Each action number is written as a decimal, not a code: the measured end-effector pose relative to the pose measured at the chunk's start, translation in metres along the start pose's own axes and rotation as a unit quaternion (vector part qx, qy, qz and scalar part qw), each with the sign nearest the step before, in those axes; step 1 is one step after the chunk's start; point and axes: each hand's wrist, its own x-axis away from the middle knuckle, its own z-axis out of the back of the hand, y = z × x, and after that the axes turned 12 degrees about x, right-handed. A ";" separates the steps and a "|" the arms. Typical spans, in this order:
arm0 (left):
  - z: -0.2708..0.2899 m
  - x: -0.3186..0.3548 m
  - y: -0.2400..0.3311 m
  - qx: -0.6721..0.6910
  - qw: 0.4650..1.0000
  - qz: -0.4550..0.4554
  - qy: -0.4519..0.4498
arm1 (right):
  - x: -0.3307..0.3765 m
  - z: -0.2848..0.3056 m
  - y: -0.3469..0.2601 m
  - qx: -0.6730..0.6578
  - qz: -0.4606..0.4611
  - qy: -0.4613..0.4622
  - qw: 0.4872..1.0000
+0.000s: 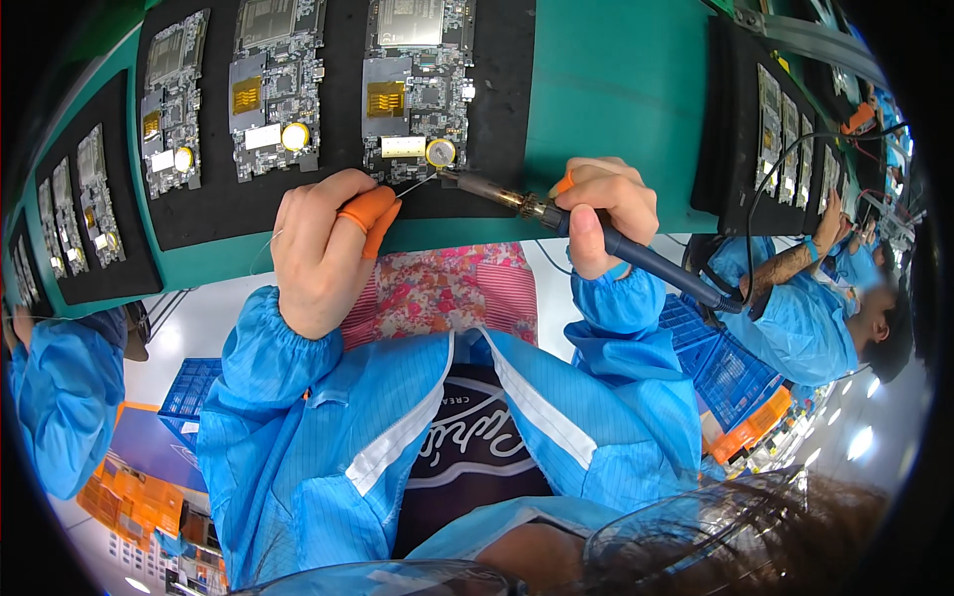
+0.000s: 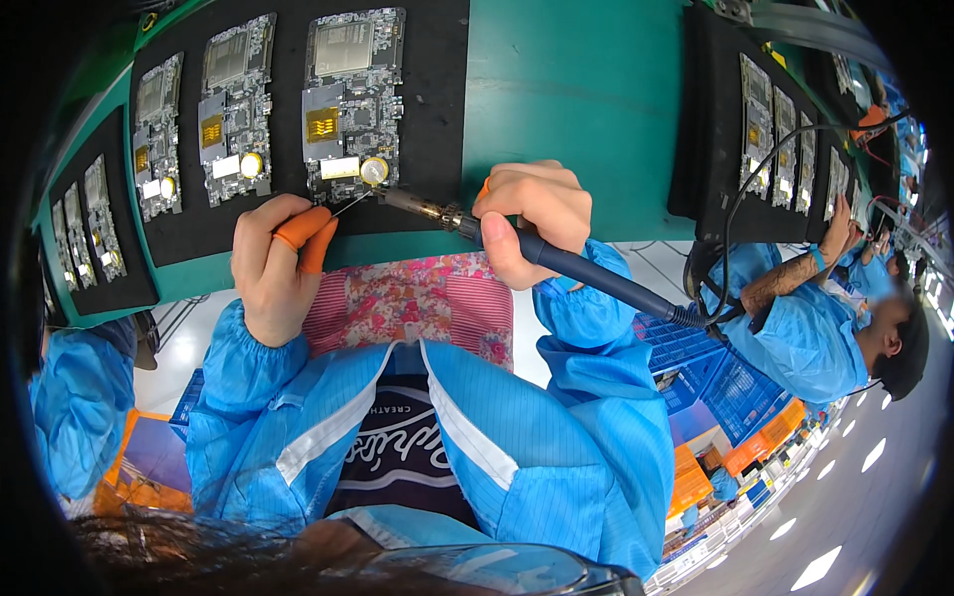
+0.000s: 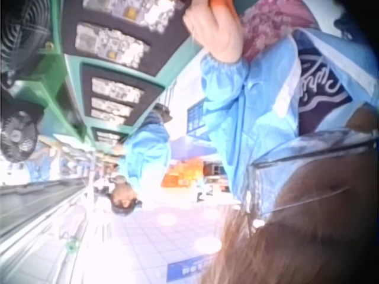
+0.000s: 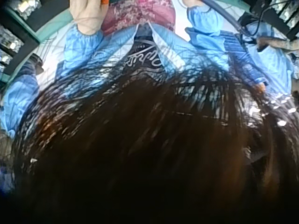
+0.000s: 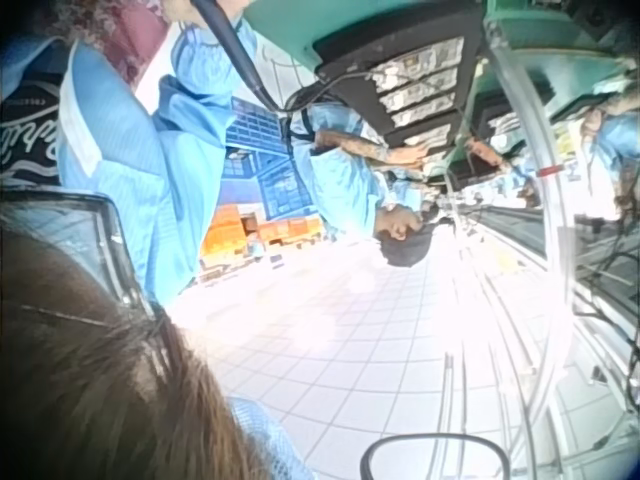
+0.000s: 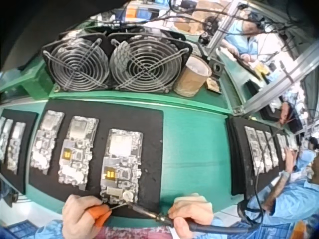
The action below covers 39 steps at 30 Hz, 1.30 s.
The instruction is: The person solders components onto circuit boards using a soldering iron and solder wire, pushes the tray of boards down the assembly line, and solders additional circuit boards.
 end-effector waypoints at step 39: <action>0.088 0.030 -0.039 -0.138 0.964 0.154 0.169 | 0.011 0.013 -0.008 -0.001 -0.034 0.063 0.997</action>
